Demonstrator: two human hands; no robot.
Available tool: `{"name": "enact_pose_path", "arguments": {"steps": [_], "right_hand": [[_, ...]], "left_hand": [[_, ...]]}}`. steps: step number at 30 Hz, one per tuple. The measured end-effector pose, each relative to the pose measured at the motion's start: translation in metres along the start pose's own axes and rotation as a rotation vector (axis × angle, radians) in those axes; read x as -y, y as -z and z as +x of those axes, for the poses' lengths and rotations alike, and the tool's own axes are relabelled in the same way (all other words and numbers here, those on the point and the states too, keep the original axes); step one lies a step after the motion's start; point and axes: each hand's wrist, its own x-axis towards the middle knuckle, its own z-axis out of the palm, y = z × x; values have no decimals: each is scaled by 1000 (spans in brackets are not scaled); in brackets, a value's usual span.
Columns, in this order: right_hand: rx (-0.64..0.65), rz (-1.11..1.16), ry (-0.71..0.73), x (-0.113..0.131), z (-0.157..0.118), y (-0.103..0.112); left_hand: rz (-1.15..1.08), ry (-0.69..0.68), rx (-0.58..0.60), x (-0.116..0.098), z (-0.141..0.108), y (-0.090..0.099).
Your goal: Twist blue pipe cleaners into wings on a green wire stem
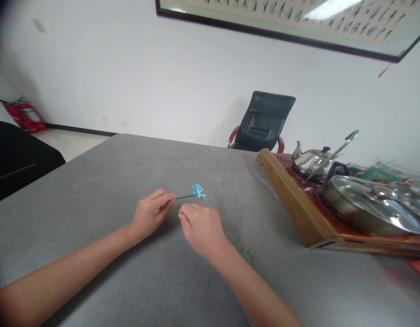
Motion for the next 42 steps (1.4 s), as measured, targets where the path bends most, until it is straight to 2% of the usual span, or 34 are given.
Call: {"name": "enact_pose_path", "arguments": {"steps": [4,7,10,15,18,28,33,37,42], "right_hand": [[-2,119,-39,-12,3,-12],[16,289,-133,-26,6,-23],[15,495,-231,-40,9,-33],[36,762,-253,-59,14,-38],[57,837,-314,-67,16,-37],[26,843,-305,-69,20,-21],[8,637,-225,-56,18,-7],[-56,429,-150,-36,14,6],[-112,207,-43,-15,7,16]], "left_hand": [[-68,67,-16,0,2,0],[-127,54,-40,2,3,-1],[-212,-38,-15,3,4,0],[-273,-199,80,2,3,1],[-253,-275,105,1,2,1],[26,-501,162,-3,3,4],[142,-558,151,-3,3,3],[192,-540,117,0,4,2],[246,-413,27,3,5,4]]}}
